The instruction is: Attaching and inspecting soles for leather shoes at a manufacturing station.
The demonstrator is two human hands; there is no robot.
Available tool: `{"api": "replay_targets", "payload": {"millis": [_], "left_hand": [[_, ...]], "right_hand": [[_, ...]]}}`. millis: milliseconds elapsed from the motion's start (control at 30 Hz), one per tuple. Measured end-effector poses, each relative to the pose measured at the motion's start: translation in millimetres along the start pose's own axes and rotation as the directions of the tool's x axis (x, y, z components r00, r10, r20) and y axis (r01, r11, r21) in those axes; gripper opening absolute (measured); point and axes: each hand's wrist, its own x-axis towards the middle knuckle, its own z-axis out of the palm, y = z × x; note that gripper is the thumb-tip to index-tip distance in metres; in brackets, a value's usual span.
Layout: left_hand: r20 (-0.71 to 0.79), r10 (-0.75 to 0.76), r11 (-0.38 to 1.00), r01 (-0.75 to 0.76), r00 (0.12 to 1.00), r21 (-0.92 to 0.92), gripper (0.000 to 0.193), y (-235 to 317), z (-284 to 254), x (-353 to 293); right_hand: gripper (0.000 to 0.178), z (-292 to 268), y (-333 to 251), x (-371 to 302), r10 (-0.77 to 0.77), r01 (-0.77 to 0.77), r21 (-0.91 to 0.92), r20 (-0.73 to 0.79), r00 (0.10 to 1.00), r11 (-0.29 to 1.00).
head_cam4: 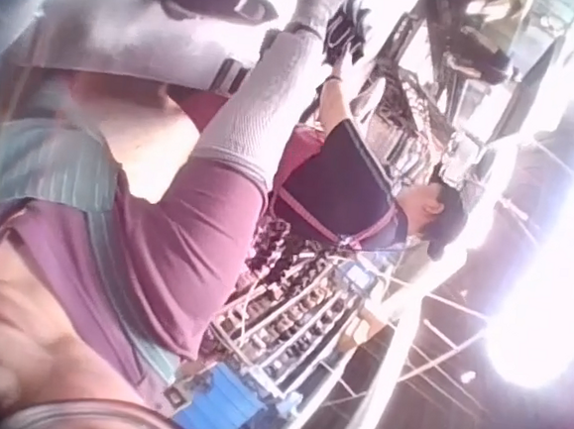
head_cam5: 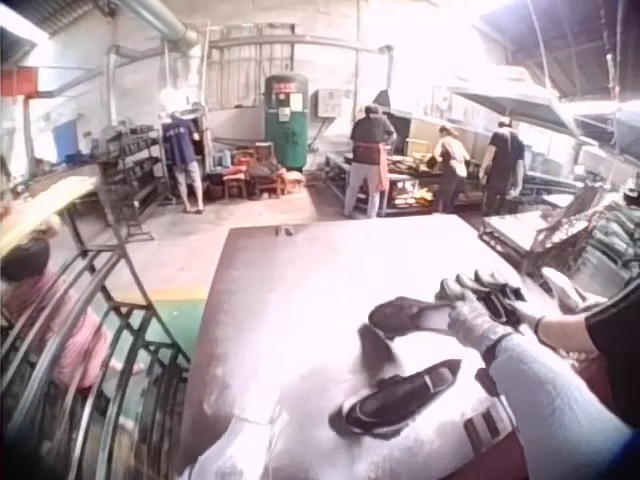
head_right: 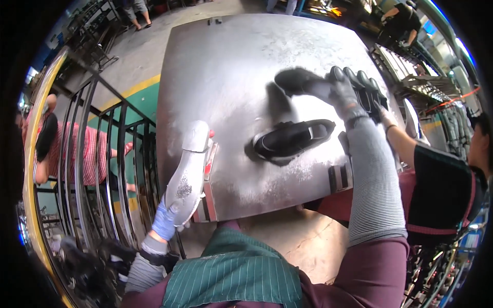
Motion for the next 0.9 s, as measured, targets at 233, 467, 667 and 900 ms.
{"api": "replay_targets", "payload": {"millis": [233, 467, 667, 900], "left_hand": [[0.260, -0.197, 0.904, 0.072, 0.946, 0.423, 0.074, 112.9, -14.1, 144.7], [0.616, -0.237, 0.885, -0.095, 0.751, 0.457, 0.065, 128.4, 137.6, 328.0], [0.238, 0.570, 0.358, -0.499, 0.786, 0.789, 0.062, 83.8, 243.3, 414.6], [0.757, -0.229, 0.295, -0.698, 0.611, 0.653, 0.038, 4.9, 162.0, 191.5]], "right_hand": [[0.013, 22.8, -91.4, -124.8, 0.897, -0.294, -0.907, 0.164, 0.411, 0.300], [0.019, 78.6, -253.6, -211.1, 0.876, -0.394, -0.799, 0.319, 0.362, 0.454], [0.033, 143.8, -296.2, -211.3, 0.895, -0.500, -0.760, 0.245, 0.372, 0.416], [0.029, 156.4, -298.8, -197.8, 0.737, -0.397, -0.652, 0.395, 0.549, 0.645]]}}
